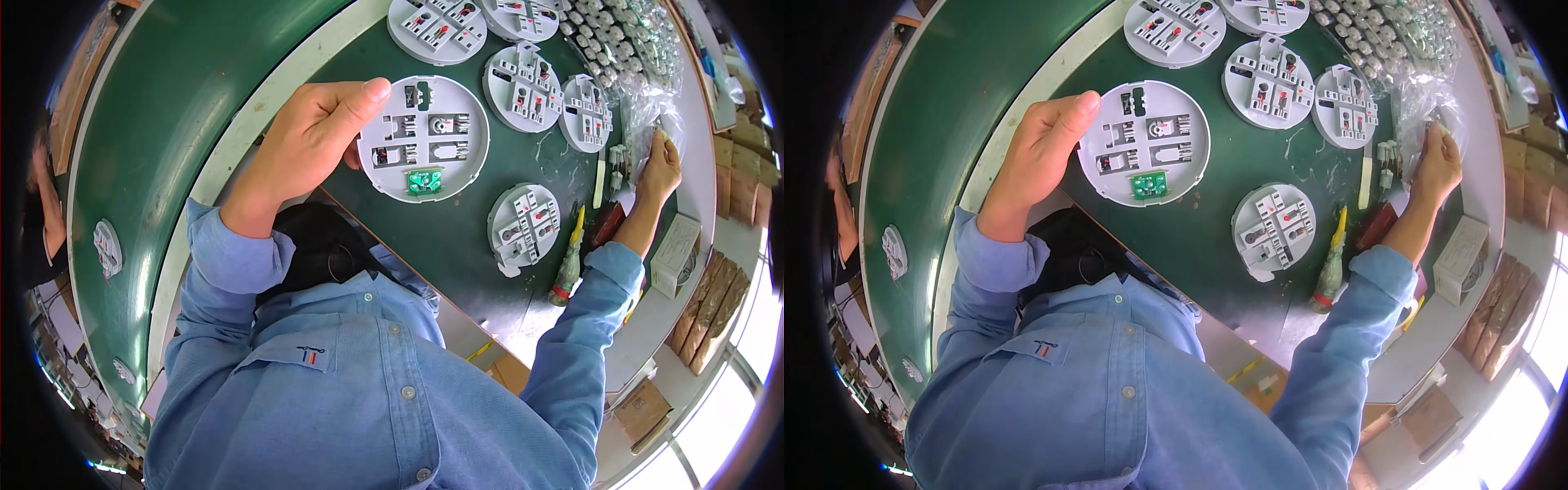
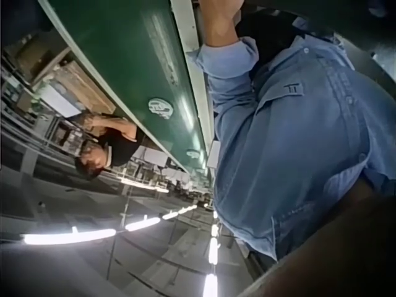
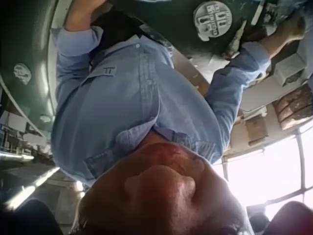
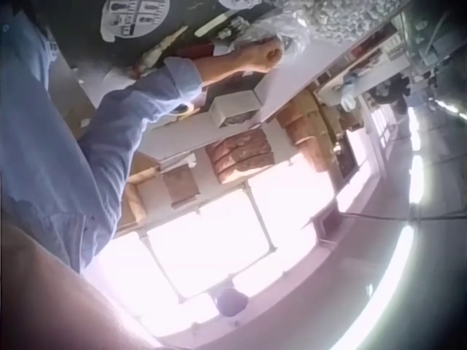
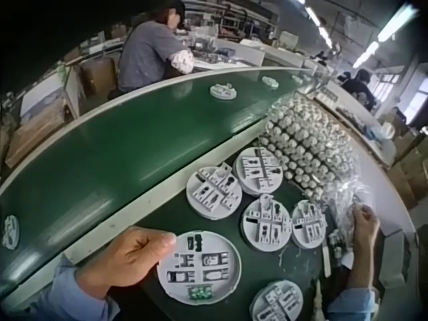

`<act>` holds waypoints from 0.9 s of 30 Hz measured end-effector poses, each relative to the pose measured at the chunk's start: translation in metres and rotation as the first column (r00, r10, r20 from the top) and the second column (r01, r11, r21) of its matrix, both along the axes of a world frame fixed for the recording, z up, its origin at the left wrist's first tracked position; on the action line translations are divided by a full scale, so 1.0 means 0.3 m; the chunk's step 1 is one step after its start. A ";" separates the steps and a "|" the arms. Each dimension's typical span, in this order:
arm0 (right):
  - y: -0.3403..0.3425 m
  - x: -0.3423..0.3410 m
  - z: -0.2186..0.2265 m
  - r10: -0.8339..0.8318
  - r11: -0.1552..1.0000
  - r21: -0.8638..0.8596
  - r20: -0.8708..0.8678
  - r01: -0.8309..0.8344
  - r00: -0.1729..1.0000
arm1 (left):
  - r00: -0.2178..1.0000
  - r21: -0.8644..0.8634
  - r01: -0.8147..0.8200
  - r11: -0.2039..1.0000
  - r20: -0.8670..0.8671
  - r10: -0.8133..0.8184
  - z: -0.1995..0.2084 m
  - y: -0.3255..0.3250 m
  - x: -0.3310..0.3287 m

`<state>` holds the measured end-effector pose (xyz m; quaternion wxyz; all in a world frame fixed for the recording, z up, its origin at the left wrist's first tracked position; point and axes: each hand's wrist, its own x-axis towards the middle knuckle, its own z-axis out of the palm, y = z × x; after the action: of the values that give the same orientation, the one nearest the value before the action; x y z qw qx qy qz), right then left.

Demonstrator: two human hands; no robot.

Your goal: Assembling components onto circular electronic circuit boards at a factory workbench.

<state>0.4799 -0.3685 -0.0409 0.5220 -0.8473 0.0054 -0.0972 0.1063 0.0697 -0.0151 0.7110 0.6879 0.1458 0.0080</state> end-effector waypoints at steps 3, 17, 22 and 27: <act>0.013 -0.009 -0.011 -0.027 0.998 -0.049 -0.006 0.027 1.000 | 1.000 0.004 0.007 1.000 -0.014 -0.007 0.006 0.012 -0.004; 0.045 -0.067 -0.040 -0.025 0.998 -0.063 -0.047 0.022 0.999 | 1.000 0.035 0.017 0.999 -0.022 -0.016 -0.021 0.045 -0.029; 0.055 -0.085 -0.040 -0.024 1.000 -0.018 -0.061 0.023 0.998 | 1.000 0.016 0.017 1.000 -0.026 -0.016 -0.017 0.051 -0.037; 0.068 -0.088 -0.039 -0.004 1.000 -0.004 -0.077 0.004 0.997 | 0.999 0.025 0.010 1.000 -0.032 -0.009 -0.022 0.056 -0.032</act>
<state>0.4536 -0.3482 -0.0525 0.5196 -0.8515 0.0271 -0.0655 0.0967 0.0865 -0.0218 0.6999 0.6974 0.1538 -0.0047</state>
